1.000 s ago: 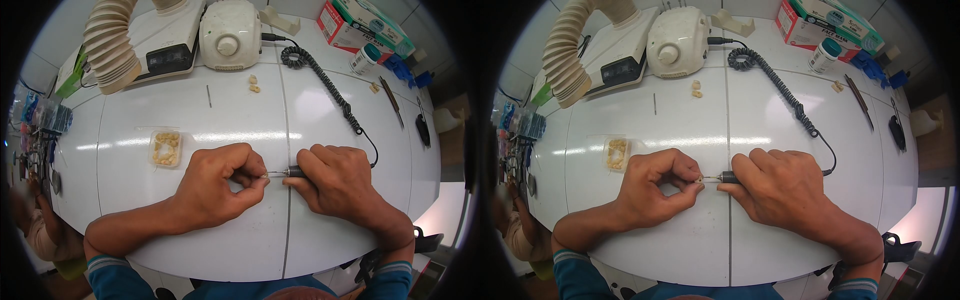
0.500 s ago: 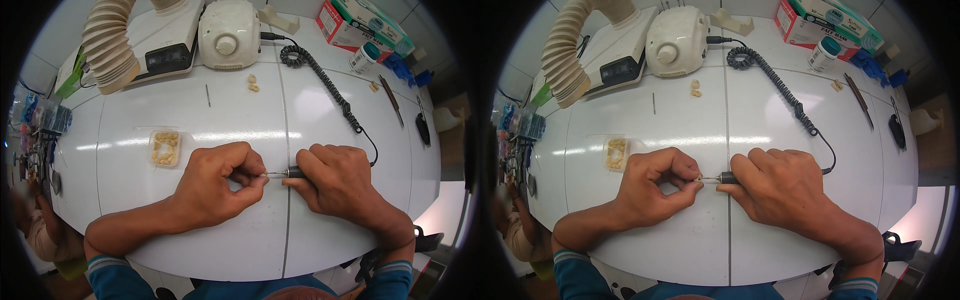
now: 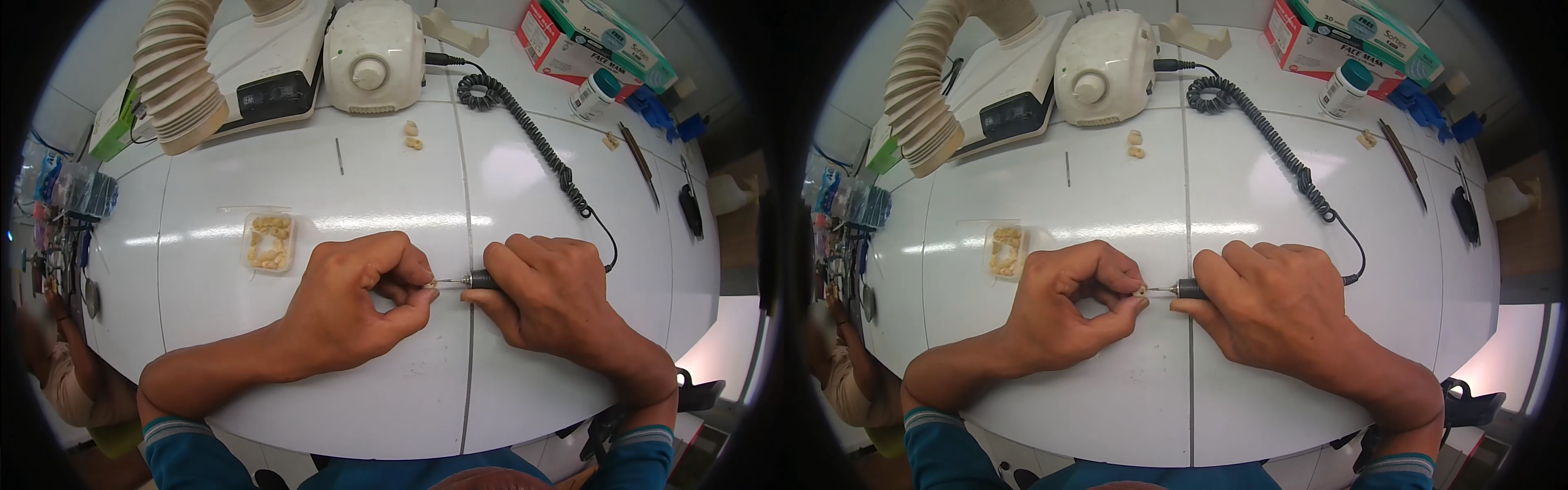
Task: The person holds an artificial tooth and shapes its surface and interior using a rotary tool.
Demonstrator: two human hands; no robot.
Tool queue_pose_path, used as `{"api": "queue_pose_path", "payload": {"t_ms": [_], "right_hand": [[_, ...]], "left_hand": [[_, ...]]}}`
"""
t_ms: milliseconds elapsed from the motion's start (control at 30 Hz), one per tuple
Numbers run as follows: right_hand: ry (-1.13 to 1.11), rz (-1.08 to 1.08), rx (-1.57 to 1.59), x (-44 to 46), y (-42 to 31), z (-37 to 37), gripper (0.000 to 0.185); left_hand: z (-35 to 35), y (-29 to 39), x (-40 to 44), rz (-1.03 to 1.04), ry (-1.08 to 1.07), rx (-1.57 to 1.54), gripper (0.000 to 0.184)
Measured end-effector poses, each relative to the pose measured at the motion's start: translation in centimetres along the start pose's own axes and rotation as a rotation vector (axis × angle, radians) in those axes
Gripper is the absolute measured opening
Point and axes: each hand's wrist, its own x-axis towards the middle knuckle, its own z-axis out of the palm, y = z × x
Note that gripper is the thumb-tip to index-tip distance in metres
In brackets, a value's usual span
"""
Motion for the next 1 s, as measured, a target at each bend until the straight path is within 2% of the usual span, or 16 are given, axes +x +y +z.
{"api": "queue_pose_path", "payload": {"t_ms": [1000], "right_hand": [[-0.011, -0.005, -0.005, 0.02, 0.05, -0.07, 0.044]], "left_hand": [[0.17, -0.08, 0.04, 0.033, 0.023, -0.003, 0.014]]}}
